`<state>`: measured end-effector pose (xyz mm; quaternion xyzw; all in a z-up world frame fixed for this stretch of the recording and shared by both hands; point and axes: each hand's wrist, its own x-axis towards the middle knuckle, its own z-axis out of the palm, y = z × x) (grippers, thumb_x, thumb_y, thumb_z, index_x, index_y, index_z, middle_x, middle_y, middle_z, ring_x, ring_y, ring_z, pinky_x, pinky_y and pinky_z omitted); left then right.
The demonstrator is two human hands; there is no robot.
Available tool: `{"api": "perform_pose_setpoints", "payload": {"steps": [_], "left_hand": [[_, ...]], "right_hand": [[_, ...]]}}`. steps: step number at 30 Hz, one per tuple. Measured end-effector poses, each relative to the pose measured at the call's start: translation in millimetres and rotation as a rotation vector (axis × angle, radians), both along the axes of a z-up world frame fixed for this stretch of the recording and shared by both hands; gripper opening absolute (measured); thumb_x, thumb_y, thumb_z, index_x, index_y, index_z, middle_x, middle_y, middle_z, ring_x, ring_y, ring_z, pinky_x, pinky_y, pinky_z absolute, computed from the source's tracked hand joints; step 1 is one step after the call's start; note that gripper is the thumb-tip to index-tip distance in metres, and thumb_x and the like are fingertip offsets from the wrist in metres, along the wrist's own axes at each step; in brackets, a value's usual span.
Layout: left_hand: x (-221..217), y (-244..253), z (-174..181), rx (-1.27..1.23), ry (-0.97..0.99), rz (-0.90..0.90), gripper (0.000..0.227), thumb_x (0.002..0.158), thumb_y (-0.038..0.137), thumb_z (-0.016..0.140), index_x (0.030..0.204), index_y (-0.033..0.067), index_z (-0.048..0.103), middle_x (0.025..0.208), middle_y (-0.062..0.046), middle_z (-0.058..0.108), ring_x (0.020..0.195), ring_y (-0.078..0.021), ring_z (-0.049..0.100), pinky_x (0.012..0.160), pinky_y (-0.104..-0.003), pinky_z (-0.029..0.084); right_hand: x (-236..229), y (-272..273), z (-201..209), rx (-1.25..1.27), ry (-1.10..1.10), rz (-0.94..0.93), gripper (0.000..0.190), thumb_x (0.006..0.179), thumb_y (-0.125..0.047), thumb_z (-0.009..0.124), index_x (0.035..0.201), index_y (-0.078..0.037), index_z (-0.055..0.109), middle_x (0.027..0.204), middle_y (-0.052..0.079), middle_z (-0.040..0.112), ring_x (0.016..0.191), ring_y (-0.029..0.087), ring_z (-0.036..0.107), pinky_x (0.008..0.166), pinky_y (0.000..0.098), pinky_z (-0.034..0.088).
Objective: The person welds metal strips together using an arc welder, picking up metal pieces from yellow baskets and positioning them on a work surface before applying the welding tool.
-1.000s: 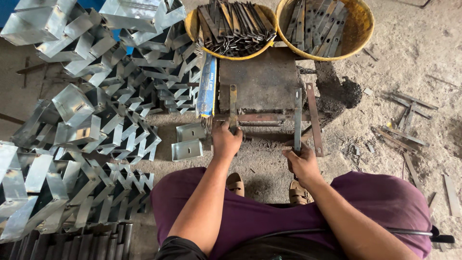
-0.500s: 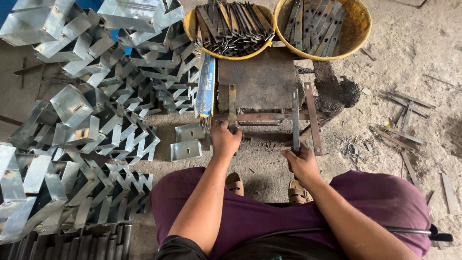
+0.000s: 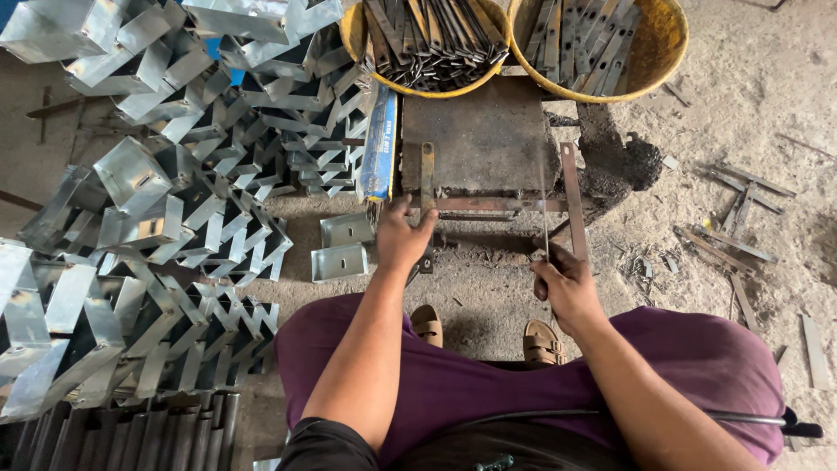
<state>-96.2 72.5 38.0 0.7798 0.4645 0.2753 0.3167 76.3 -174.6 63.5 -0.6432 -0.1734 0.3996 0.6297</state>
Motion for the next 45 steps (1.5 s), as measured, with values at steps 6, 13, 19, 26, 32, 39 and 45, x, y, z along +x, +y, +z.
{"api": "perform_pose_setpoints", "payload": {"steps": [6, 13, 19, 26, 32, 39, 45], "left_hand": [[10, -5, -12, 0.228, -0.05, -0.065, 0.063, 0.077, 0.031, 0.085, 0.125, -0.0048, 0.067, 0.116, -0.026, 0.065, 0.105, -0.0405, 0.067, 0.095, -0.045, 0.055], [16, -10, -10, 0.111, 0.036, -0.03, 0.057, 0.073, 0.018, 0.08, 0.127, 0.0013, 0.069, 0.11, -0.023, 0.065, 0.098, -0.0352, 0.069, 0.09, -0.044, 0.059], [16, -10, -9, 0.054, 0.068, -0.048, 0.058, 0.074, 0.018, 0.081, 0.127, -0.0001, 0.068, 0.107, -0.022, 0.066, 0.095, -0.0326, 0.07, 0.089, -0.044, 0.059], [16, -10, -7, 0.106, 0.058, -0.041, 0.059, 0.07, 0.022, 0.082, 0.124, 0.0019, 0.07, 0.104, -0.025, 0.068, 0.098, -0.0388, 0.068, 0.094, -0.049, 0.053], [15, -7, -21, 0.256, -0.04, -0.042, 0.06, 0.069, 0.023, 0.082, 0.121, -0.0039, 0.069, 0.104, -0.029, 0.069, 0.099, -0.0433, 0.066, 0.093, -0.051, 0.053], [17, -4, -29, 0.285, 0.029, -0.03, 0.063, 0.07, 0.024, 0.08, 0.124, -0.0053, 0.067, 0.104, -0.028, 0.069, 0.098, -0.0404, 0.068, 0.093, -0.049, 0.054], [4, -5, -22, 0.11, -0.043, -0.116, 0.053, 0.076, 0.028, 0.079, 0.123, 0.0054, 0.075, 0.109, -0.023, 0.076, 0.103, -0.0397, 0.07, 0.098, -0.046, 0.054]], "right_hand": [[1, -4, -3, -0.073, -0.064, 0.014, 0.04, 0.094, -0.005, 0.067, 0.134, 0.0, 0.062, 0.068, -0.002, 0.053, 0.052, 0.007, 0.046, 0.045, 0.024, 0.036], [3, -5, -2, -0.135, -0.07, 0.012, 0.023, 0.092, -0.008, 0.071, 0.112, 0.003, 0.065, 0.067, 0.0, 0.053, 0.051, 0.007, 0.044, 0.043, 0.0253, 0.036], [1, -3, 6, -0.191, -0.076, -0.006, 0.024, 0.091, -0.009, 0.071, 0.113, 0.0, 0.066, 0.068, 0.0, 0.056, 0.051, 0.007, 0.045, 0.044, 0.025, 0.038], [3, -1, 15, -0.274, -0.076, -0.065, 0.039, 0.093, -0.01, 0.067, 0.132, -0.004, 0.064, 0.07, 0.003, 0.059, 0.05, 0.008, 0.045, 0.041, 0.0256, 0.037], [6, 0, 41, -0.139, 0.038, -0.139, 0.041, 0.093, -0.007, 0.067, 0.133, 0.002, 0.062, 0.076, 0.005, 0.061, 0.052, 0.008, 0.048, 0.042, 0.0237, 0.038], [47, -8, 72, -0.085, -0.046, -0.149, 0.042, 0.096, -0.007, 0.064, 0.137, 0.001, 0.062, 0.077, 0.006, 0.065, 0.054, 0.01, 0.053, 0.045, 0.0255, 0.044], [79, -9, 25, -0.099, -0.314, -0.239, 0.036, 0.1, -0.004, 0.067, 0.135, 0.004, 0.068, 0.095, 0.011, 0.075, 0.061, 0.008, 0.055, 0.052, 0.026, 0.045]]}}
